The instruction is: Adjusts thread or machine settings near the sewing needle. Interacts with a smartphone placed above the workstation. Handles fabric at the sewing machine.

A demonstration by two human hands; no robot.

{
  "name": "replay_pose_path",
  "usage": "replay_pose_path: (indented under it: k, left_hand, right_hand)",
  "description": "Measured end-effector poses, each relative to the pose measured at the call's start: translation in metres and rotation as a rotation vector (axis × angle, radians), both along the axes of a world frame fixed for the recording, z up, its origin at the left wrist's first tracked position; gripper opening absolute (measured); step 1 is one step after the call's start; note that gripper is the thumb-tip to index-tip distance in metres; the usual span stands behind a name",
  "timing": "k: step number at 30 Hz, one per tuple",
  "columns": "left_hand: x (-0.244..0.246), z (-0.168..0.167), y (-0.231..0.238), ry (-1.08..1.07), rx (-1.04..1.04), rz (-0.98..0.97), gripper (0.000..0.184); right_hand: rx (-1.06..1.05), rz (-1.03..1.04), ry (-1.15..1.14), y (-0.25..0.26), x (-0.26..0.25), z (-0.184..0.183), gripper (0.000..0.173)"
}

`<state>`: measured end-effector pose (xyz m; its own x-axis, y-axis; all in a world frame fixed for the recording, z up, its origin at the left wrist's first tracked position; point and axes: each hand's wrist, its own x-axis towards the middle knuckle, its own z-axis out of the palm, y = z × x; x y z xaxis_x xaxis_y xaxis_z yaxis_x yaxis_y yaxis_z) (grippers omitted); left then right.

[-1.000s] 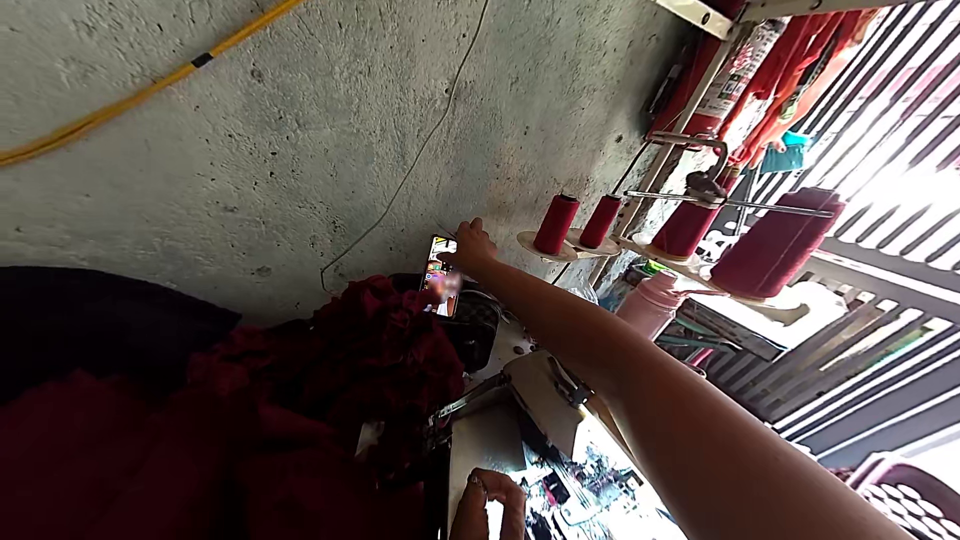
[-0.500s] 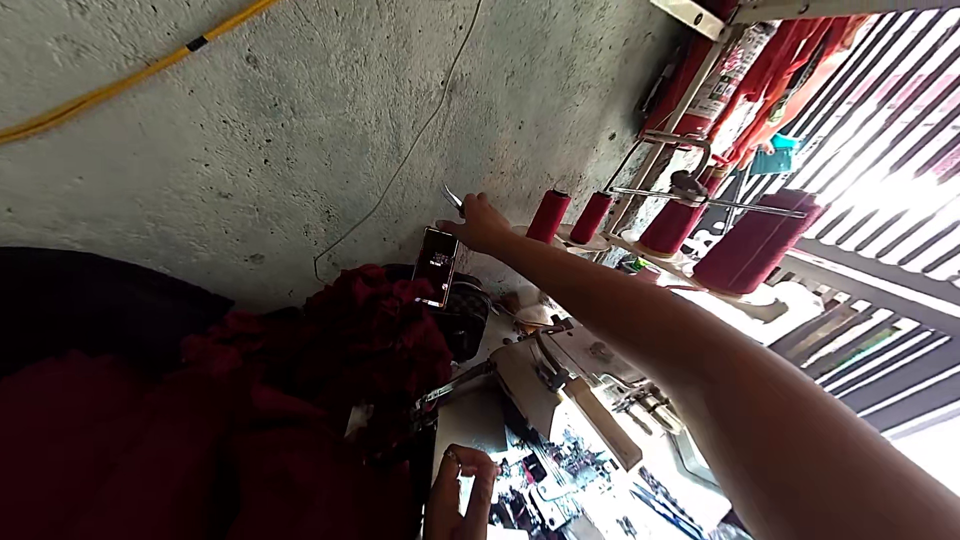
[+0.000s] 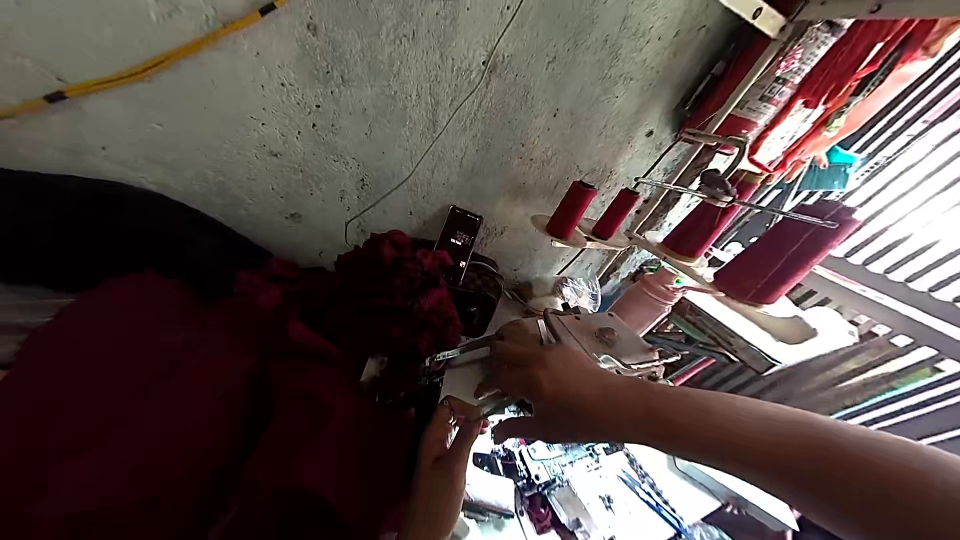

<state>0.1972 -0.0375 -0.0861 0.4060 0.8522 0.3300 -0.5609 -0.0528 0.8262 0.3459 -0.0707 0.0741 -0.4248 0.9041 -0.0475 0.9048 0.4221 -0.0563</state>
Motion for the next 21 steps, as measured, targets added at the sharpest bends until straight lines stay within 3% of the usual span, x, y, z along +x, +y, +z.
replay_pose_path:
  k: [4,8,12,15,16,19,21]
  left_hand:
    - [0.001,-0.002,0.000,-0.024,0.012,0.005,0.019]
    - [0.000,0.000,-0.001,-0.001,-0.019,0.010,0.018]
    - [0.002,0.002,-0.002,0.009,-0.034,0.033,0.017]
    - [0.001,0.004,-0.003,0.025,-0.060,0.046,0.015]
    - [0.001,0.004,-0.004,0.026,-0.054,0.051,0.015]
    - [0.002,0.000,-0.002,0.004,-0.009,0.053,0.016]
    - [0.002,0.000,-0.002,0.003,0.000,0.049,0.018]
  right_hand:
    - [0.104,0.038,-0.077,-0.003,0.001,-0.013,0.028]
    - [0.149,0.032,0.004,-0.001,0.004,-0.017,0.016]
    - [0.087,-0.011,0.012,-0.003,0.002,-0.013,0.022]
    - [0.103,-0.059,-0.035,-0.007,-0.003,-0.011,0.041]
    - [0.174,-0.025,-0.044,-0.007,-0.002,-0.015,0.039]
    - [0.390,0.124,-0.034,-0.005,0.000,-0.028,0.009]
    - [0.393,0.148,-0.032,-0.006,-0.001,-0.028,0.006]
